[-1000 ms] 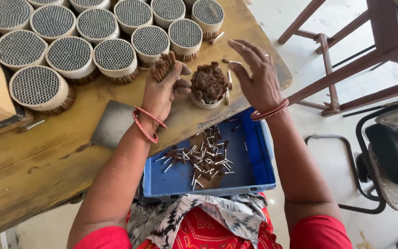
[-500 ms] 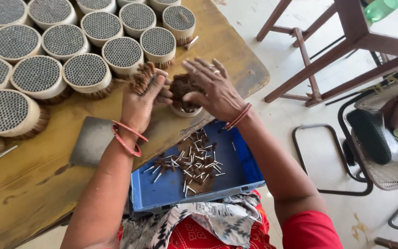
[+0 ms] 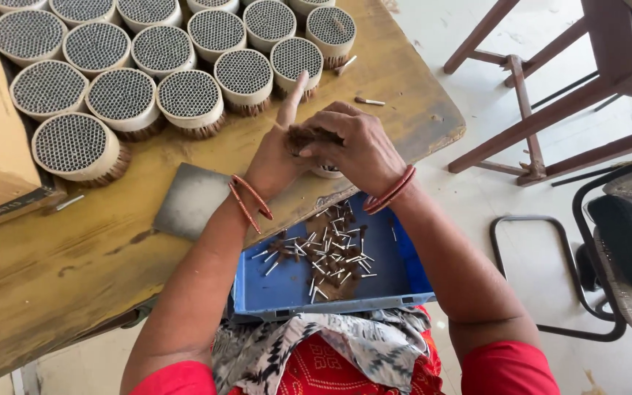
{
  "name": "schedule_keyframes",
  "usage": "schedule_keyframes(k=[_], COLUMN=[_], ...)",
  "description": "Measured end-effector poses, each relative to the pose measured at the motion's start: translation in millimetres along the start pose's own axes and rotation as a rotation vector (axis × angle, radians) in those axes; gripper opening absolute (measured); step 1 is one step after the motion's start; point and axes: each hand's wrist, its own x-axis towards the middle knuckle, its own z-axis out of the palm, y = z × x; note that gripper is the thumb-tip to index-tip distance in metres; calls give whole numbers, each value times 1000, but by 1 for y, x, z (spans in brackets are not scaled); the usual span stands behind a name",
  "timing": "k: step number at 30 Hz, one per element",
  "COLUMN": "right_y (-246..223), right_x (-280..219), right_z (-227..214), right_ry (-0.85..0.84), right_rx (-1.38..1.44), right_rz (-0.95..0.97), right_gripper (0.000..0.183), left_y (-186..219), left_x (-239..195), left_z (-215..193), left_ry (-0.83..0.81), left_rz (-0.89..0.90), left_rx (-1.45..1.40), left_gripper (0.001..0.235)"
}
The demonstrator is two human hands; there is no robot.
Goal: The person stuffs brown fibrous material into a round brush base, presses the fiber down firmly with both hands, and sets the finished brush on the table with the other completed brushes. They then take another empty base from the blue tray and repeat the stuffing and pressing.
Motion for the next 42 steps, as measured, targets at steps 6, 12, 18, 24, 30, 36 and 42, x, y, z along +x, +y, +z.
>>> schedule_keyframes(k=[6, 12, 18, 24, 30, 36, 42], right_y=[13, 12, 57, 62, 52, 50, -13], right_x=[-4, -31, -33, -45, -46, -30, -2], right_z=[-7, -39, -7, 25, 11, 8, 2], right_ry=[143, 37, -74, -34, -1, 40, 117], right_rx=[-36, -70, -26, -53, -92, -148, -37], right_rz=[49, 166, 22, -124, -59, -58, -195], right_gripper=[21, 16, 15, 14, 22, 24, 43], left_y=[-33, -24, -50, -66, -60, -43, -57], left_x=[-4, -2, 6, 3, 5, -1, -1], left_z=[2, -8, -4, -7, -6, -9, -5], left_ry=[-11, 284, 72, 178, 163, 188, 32], left_rz=[-162, -116, -414, -312, -284, -157, 85], left_rx=[-306, -69, -95, -17, -101, -209, -139], left_gripper=[44, 31, 37, 38, 40, 33, 45])
